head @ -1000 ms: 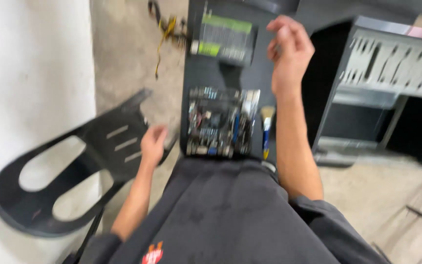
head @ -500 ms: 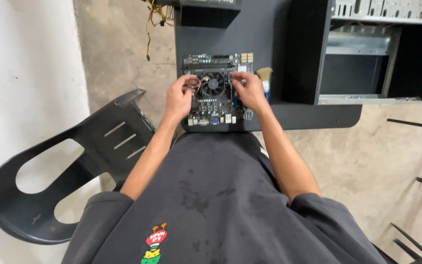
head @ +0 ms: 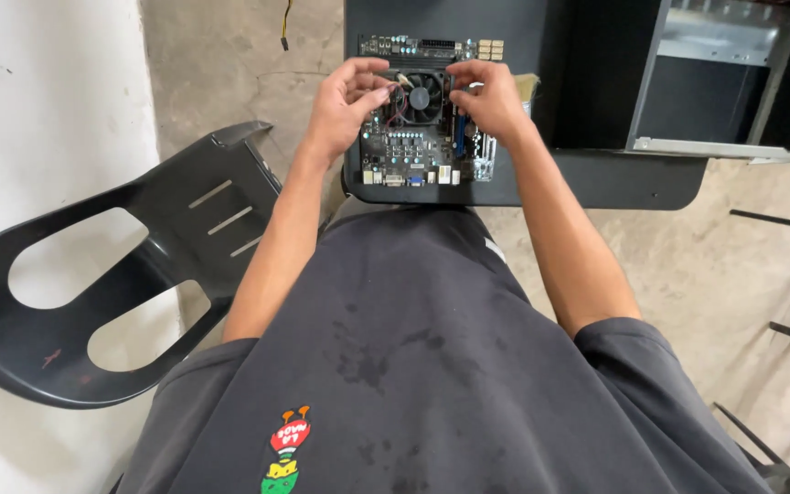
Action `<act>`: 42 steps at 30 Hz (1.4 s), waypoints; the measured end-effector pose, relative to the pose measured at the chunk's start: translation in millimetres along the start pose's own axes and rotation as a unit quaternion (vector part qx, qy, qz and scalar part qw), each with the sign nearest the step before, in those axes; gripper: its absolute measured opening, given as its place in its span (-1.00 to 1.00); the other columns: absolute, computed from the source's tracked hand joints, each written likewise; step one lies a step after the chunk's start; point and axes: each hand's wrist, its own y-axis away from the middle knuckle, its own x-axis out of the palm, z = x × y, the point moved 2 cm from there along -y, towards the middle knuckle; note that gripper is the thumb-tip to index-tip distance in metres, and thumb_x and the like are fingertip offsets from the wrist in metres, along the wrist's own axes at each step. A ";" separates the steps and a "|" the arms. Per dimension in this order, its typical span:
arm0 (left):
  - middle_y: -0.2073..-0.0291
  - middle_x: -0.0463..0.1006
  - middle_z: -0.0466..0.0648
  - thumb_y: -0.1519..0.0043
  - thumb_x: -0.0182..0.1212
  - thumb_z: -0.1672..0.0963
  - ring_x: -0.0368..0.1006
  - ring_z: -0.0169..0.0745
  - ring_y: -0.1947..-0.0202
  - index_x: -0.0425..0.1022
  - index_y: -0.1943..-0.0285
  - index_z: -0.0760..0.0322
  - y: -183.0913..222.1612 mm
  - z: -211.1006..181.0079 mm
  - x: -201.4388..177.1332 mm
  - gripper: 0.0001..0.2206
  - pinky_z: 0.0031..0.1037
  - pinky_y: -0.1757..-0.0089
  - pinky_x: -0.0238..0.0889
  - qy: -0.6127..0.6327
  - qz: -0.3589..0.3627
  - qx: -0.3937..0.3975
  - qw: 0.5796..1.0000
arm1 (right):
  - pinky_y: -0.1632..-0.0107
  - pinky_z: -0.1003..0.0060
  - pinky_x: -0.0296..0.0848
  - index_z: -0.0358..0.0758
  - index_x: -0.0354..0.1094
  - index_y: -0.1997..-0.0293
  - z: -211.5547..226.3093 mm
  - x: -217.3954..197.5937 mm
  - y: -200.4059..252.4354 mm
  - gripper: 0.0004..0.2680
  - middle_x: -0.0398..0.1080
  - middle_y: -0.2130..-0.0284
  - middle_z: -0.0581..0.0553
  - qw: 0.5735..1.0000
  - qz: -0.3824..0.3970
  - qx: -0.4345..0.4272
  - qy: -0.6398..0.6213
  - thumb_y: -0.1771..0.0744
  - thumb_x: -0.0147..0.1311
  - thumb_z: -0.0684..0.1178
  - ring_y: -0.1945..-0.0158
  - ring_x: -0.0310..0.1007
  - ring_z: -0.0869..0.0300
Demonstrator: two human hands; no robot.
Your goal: Removing a CPU fan from a motherboard using a screwdriver and a brush for cleaning.
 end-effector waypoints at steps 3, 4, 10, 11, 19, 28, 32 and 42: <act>0.30 0.61 -0.20 -0.31 0.28 0.10 0.37 -0.53 0.36 0.52 -0.08 0.09 5.7 -10.2 4.0 -0.81 -0.60 0.20 0.27 -0.064 0.017 0.018 0.998 | 0.31 0.41 0.55 -0.28 0.41 -0.19 -7.6 -1.8 -2.3 -0.74 0.51 0.14 -0.11 1.000 -0.004 -0.012 0.009 -0.35 0.16 -0.26 0.42 0.45 0.32; 0.49 0.43 -0.28 -0.32 0.28 0.10 0.22 -0.53 0.49 0.57 0.05 0.09 5.3 -6.8 3.9 -0.91 -0.58 0.32 0.13 -0.127 0.001 0.013 0.992 | 0.31 0.34 0.53 -0.29 0.43 -0.17 -13.7 -2.9 -5.5 -0.75 0.52 0.19 -0.12 0.998 0.001 -0.049 0.036 -0.35 0.19 -0.23 0.45 0.45 0.30; 0.58 0.31 -0.31 -0.16 0.45 -0.06 0.19 -0.41 0.49 0.46 0.38 0.01 2.9 23.3 8.0 -0.72 -0.48 0.34 0.12 -0.290 -0.164 0.058 0.941 | 0.08 0.05 0.53 -0.26 0.49 -0.09 -14.9 -11.1 -20.8 -0.78 0.56 0.20 -0.13 0.981 0.018 -0.099 0.165 -0.34 0.29 -0.16 0.26 0.54 0.10; 0.46 0.42 -0.24 -0.05 0.55 -0.08 0.34 -0.30 0.37 0.34 0.45 0.04 5.0 25.1 9.6 -0.60 -0.38 0.29 0.19 -0.310 -0.207 0.101 0.922 | 0.07 0.01 0.51 -0.25 0.50 -0.08 -17.3 -11.2 -25.8 -0.78 0.57 0.18 -0.15 0.975 0.024 -0.113 0.192 -0.33 0.31 -0.14 0.13 0.54 0.04; 0.28 0.41 -0.15 -0.18 0.35 0.19 0.29 -0.41 0.51 0.38 0.32 0.10 16.6 40.2 2.3 -0.82 -0.49 0.32 0.34 -0.244 -0.201 0.074 0.946 | 0.24 -0.02 0.45 -0.23 0.58 0.13 -52.2 -13.4 17.2 -0.88 0.49 0.27 -0.14 0.943 -0.045 -0.166 0.285 -0.28 0.27 -0.18 0.22 0.48 -0.06; 0.17 0.46 -0.13 -0.30 0.26 0.02 0.37 -0.40 0.38 0.38 -0.09 0.13 28.7 60.6 -2.1 -0.72 -0.52 0.25 0.38 -0.125 -0.173 0.066 0.975 | 0.44 0.06 0.33 -0.22 0.50 0.31 -72.4 23.0 46.6 -0.93 0.21 0.25 -0.09 0.936 -0.150 -0.111 0.300 -0.25 0.32 -0.16 0.21 0.31 0.01; 0.10 0.45 -0.10 -0.34 0.17 -0.04 0.43 -0.33 0.29 0.25 -0.23 0.14 36.1 67.9 0.8 -0.60 -0.41 0.19 0.41 -0.129 -0.162 0.022 0.978 | 0.40 0.10 0.29 -0.22 0.41 0.34 -79.9 30.1 50.1 -0.92 0.24 0.27 -0.09 0.930 -0.212 -0.152 0.259 -0.24 0.24 -0.22 0.26 0.31 0.02; 0.10 0.50 -0.10 -0.34 0.14 -0.05 0.46 -0.30 0.26 0.27 -0.21 0.16 41.4 65.6 -0.2 -0.62 -0.41 0.20 0.39 -0.131 -0.149 0.032 0.980 | 0.30 0.18 0.36 -0.27 0.38 0.31 -74.1 31.7 55.8 -0.92 0.24 0.27 -0.10 0.929 -0.209 -0.212 0.218 -0.27 0.21 -0.28 0.26 0.30 0.05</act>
